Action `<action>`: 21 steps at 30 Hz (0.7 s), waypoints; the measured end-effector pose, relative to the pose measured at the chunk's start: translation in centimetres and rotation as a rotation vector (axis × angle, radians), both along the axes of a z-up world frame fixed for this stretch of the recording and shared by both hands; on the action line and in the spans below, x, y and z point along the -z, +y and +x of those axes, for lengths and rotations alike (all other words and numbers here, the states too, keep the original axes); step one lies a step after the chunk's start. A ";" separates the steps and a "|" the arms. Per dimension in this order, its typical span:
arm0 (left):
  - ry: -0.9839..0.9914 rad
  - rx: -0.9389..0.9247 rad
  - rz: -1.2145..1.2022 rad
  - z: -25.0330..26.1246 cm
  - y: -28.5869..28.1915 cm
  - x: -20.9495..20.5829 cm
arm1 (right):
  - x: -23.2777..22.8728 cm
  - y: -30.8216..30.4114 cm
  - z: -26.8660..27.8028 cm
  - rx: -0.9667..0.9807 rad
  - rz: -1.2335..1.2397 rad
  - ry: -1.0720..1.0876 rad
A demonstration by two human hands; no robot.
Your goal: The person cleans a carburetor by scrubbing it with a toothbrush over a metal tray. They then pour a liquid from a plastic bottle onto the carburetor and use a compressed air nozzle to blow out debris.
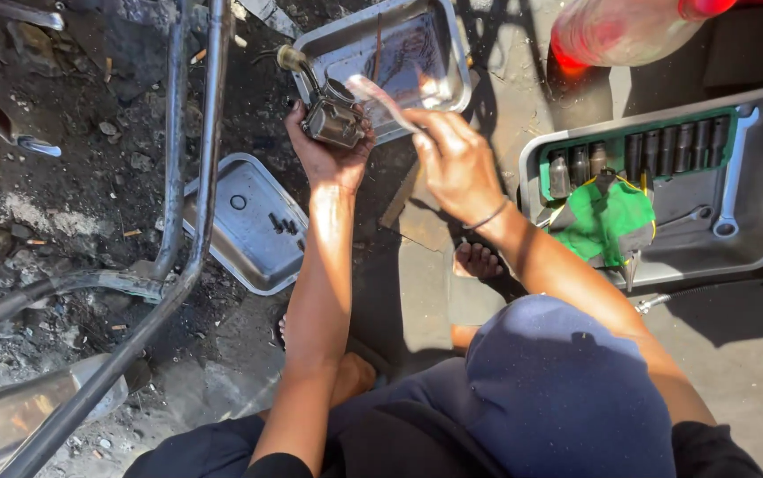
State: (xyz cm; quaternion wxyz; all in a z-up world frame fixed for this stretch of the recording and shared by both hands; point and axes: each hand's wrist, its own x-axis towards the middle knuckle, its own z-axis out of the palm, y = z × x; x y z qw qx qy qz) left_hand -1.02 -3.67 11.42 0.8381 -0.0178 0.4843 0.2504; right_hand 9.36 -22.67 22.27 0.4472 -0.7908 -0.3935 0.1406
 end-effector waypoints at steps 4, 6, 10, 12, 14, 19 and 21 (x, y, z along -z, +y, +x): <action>-0.033 -0.025 -0.058 0.6 -0.3 -0.9 | 1.4 -0.6 -0.5 -0.058 -0.109 -0.083; 0.019 -0.003 -0.045 0.3 -0.5 -0.4 | 1.7 -0.9 -0.4 -0.034 -0.205 -0.128; -0.035 0.000 -0.060 0.1 -1.2 0.8 | 1.4 -0.2 -0.4 -0.093 -0.143 -0.108; -0.043 0.004 -0.067 0.1 -0.7 1.2 | 0.9 0.5 0.0 -0.102 -0.183 -0.124; -0.029 0.020 -0.072 -0.6 -1.0 2.4 | 0.6 0.7 -0.7 -0.095 -0.132 -0.119; -0.050 -0.029 -0.122 1.9 -0.8 -1.6 | 2.9 -0.4 -1.1 -0.062 -0.100 0.007; 0.005 -0.038 -0.174 1.3 -1.5 -1.4 | 3.0 -1.3 -2.1 -0.037 -0.128 0.057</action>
